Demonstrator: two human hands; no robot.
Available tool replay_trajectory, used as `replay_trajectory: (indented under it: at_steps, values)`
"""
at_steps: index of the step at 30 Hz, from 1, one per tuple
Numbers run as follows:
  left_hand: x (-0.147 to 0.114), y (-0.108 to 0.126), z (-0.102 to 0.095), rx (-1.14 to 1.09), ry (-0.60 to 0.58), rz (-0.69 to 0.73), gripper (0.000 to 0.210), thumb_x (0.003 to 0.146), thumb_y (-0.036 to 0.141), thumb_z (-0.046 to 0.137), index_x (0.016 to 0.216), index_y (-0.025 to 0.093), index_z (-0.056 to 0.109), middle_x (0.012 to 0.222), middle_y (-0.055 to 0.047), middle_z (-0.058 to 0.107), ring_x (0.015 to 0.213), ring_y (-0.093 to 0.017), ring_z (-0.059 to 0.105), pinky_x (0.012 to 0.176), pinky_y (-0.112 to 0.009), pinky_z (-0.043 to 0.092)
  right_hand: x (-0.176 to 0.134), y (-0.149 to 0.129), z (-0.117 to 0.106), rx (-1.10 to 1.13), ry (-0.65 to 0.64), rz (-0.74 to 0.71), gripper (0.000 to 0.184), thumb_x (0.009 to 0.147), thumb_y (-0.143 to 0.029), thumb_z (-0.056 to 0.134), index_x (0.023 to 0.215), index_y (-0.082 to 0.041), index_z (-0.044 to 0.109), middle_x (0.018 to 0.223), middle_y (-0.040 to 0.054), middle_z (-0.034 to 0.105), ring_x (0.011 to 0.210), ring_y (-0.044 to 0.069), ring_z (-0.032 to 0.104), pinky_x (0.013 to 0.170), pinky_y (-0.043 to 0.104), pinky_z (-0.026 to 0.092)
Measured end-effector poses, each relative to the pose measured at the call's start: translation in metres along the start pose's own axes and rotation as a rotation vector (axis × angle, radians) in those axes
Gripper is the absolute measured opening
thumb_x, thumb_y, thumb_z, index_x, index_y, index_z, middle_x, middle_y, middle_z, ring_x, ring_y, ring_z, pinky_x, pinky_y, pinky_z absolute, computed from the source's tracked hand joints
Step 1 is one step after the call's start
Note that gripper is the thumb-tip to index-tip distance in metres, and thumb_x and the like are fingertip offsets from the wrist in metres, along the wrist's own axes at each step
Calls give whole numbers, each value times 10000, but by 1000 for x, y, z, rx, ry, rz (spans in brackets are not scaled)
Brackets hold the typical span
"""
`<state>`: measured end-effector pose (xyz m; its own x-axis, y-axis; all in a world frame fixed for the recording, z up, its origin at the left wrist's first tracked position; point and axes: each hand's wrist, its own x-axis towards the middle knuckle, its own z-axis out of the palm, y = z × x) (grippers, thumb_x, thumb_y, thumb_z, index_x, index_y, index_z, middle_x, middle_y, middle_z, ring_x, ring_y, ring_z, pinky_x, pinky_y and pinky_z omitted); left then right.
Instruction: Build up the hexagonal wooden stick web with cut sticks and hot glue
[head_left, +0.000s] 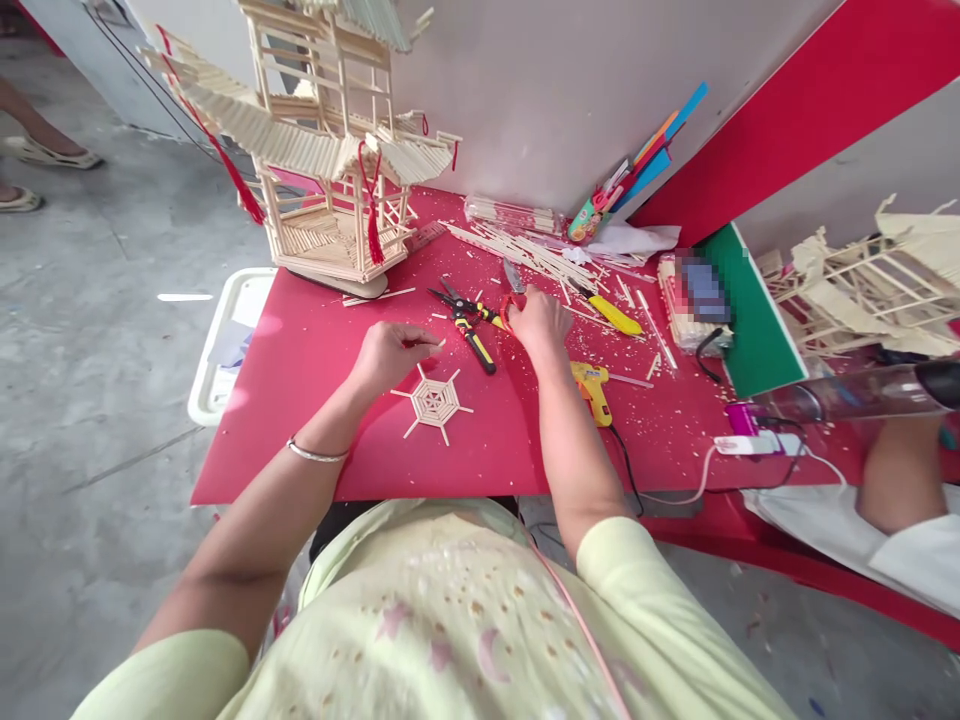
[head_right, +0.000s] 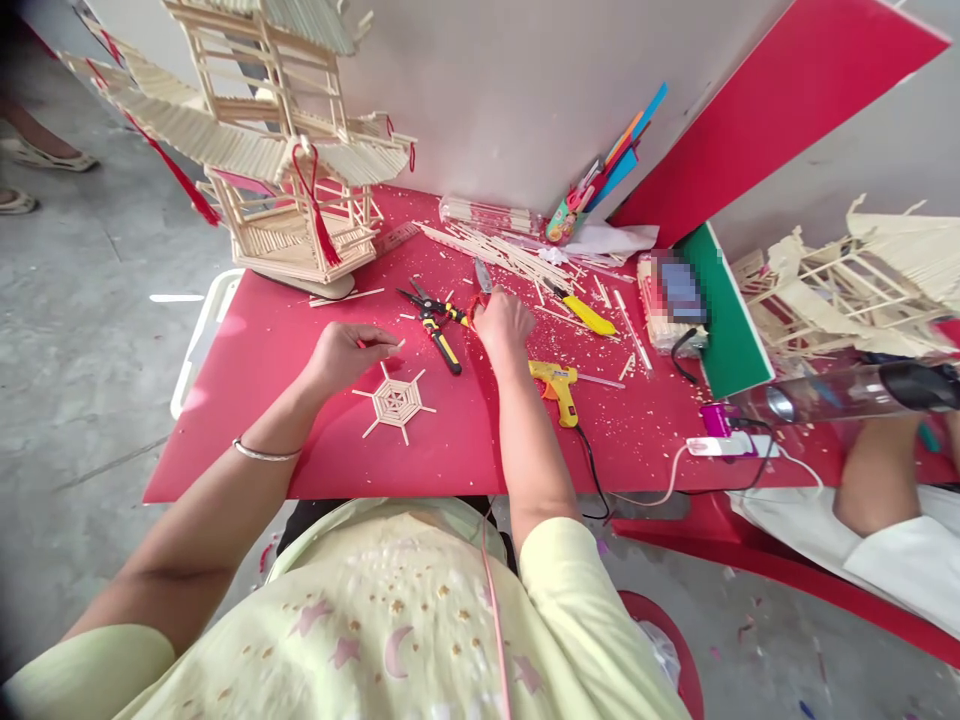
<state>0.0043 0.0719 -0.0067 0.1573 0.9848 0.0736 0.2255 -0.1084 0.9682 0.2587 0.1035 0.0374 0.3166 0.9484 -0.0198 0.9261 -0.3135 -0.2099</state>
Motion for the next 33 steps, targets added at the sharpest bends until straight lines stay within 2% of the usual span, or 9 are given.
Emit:
replay_trajectory:
  at_steps: [1,3,5,7,11,15,21,33]
  values:
    - [1,-1,-2,51,-32,16,92,684,264,857,745,197,845,732,-48,782,651,-179,654,595,-248,474,4,2,2,-8,19,-23,475,1022,-374,564,1393,-82,618,1224,236,712,1180,373,666,999,491,503]
    - [2,-2,-4,145,-96,44,103,725,277,814,787,203,850,806,-59,803,717,-200,691,647,-265,495,-2,7,8,19,153,-128,438,1002,-338,594,1347,-75,659,1305,240,678,1252,379,610,1057,530,473]
    - [2,-3,-5,226,-162,58,138,766,295,773,829,199,850,858,-67,811,768,-211,709,689,-280,507,-23,11,16,125,309,-277,396,996,-317,604,1323,-110,690,1359,203,662,1273,358,583,1093,538,455]
    - [1,-5,-4,287,-220,53,169,794,318,747,850,193,846,882,-73,814,795,-217,716,711,-289,517,-53,13,25,281,359,-410,332,1012,-310,581,1269,-162,729,1308,149,699,1220,306,616,1088,493,475]
    - [-1,-10,-1,404,-289,22,201,811,346,727,870,191,842,909,-76,819,815,-223,722,726,-291,530,-107,14,40,467,294,-488,302,1058,-329,512,1159,-217,775,1111,100,762,1053,238,682,985,394,536]
    - [-2,-10,1,507,-352,9,218,815,335,701,892,190,845,895,-63,814,804,-211,717,720,-277,515,-133,13,50,467,229,-499,296,1065,-322,514,1155,-213,773,1028,89,773,972,227,688,924,355,536]
    - [-3,-7,1,535,-436,58,222,815,300,662,893,188,837,898,-52,795,790,-180,689,699,-245,487,-154,17,63,422,101,-522,249,1053,-287,547,1143,-222,769,1011,73,753,973,215,677,883,324,515]
    - [-6,-5,0,520,-490,222,255,869,276,589,879,169,821,886,-69,746,772,-162,656,727,-257,495,-160,19,71,360,96,-538,242,1040,-260,554,1143,-238,772,971,70,695,956,218,641,827,328,496]
